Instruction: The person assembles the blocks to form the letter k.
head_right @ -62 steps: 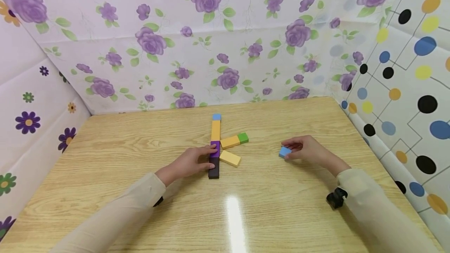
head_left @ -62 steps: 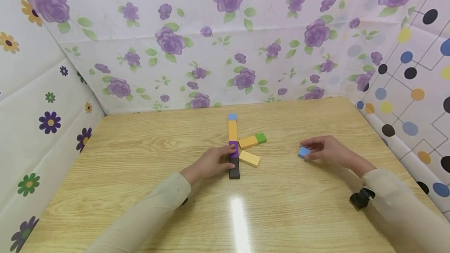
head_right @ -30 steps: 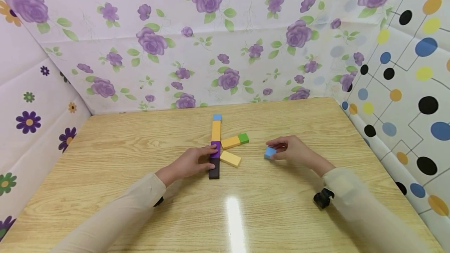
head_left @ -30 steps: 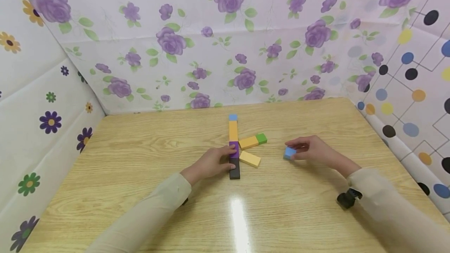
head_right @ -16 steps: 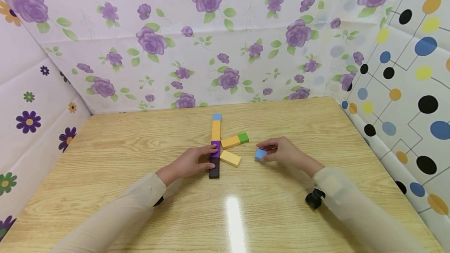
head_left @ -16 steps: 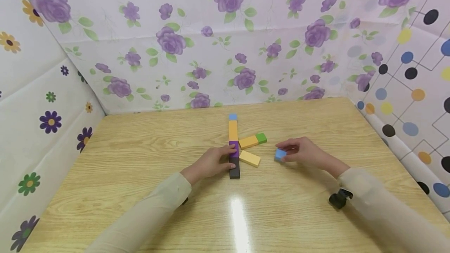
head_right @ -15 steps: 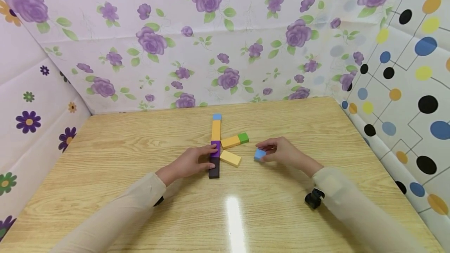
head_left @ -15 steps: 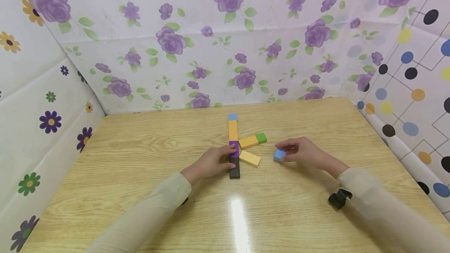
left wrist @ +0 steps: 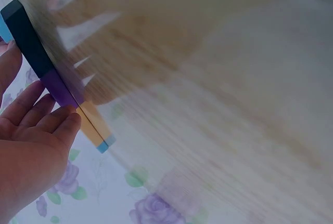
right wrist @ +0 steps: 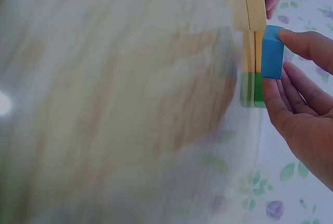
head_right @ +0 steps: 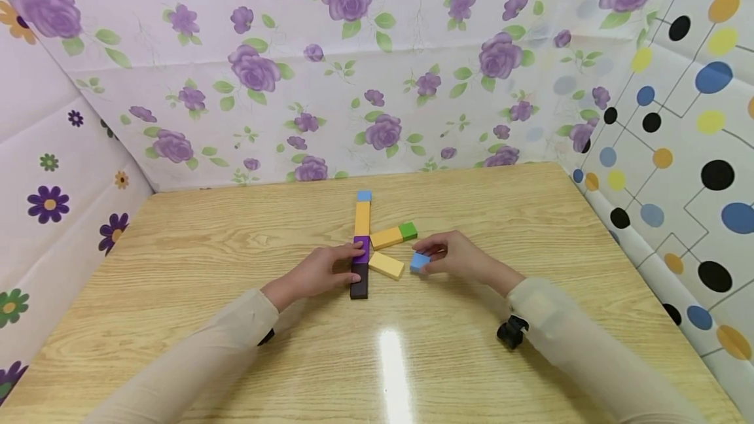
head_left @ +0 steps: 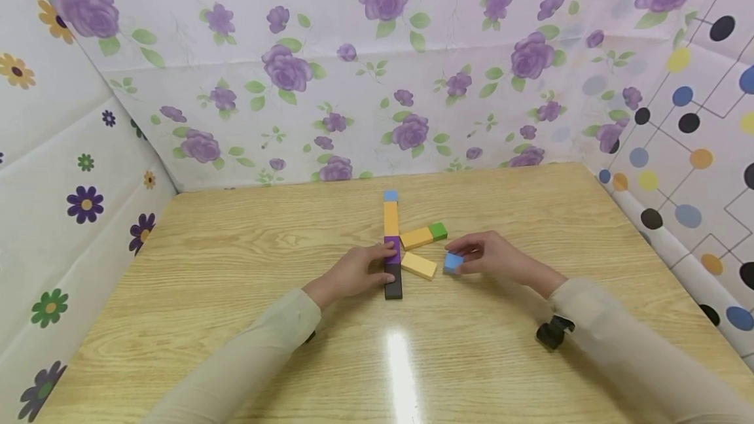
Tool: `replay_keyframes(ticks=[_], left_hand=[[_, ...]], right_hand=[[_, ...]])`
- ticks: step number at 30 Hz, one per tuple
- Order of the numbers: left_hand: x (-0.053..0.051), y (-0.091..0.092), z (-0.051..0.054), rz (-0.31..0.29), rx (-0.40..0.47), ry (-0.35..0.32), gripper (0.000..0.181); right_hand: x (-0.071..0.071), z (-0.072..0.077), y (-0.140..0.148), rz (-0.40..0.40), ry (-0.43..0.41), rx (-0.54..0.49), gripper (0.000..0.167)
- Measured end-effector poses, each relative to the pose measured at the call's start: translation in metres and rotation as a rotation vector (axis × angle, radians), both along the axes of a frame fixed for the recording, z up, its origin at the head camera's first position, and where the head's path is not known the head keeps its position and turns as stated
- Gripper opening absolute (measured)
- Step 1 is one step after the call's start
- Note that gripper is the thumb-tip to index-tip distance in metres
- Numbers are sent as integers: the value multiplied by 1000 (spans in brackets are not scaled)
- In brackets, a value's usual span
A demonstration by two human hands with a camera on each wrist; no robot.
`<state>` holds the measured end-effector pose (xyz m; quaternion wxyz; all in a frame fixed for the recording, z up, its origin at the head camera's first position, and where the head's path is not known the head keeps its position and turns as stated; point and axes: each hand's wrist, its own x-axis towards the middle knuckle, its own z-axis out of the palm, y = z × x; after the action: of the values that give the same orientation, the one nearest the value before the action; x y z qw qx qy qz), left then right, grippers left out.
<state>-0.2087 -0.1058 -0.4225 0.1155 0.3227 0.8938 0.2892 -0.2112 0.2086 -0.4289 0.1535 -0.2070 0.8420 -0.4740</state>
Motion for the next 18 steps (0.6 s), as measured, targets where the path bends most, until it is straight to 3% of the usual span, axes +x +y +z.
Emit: replay_keyframes(ticks=[18], left_hand=[[-2,-1,-3,-8,-4,19,57]], right_hand=[[6,-2,-15,45,-22,24,42]])
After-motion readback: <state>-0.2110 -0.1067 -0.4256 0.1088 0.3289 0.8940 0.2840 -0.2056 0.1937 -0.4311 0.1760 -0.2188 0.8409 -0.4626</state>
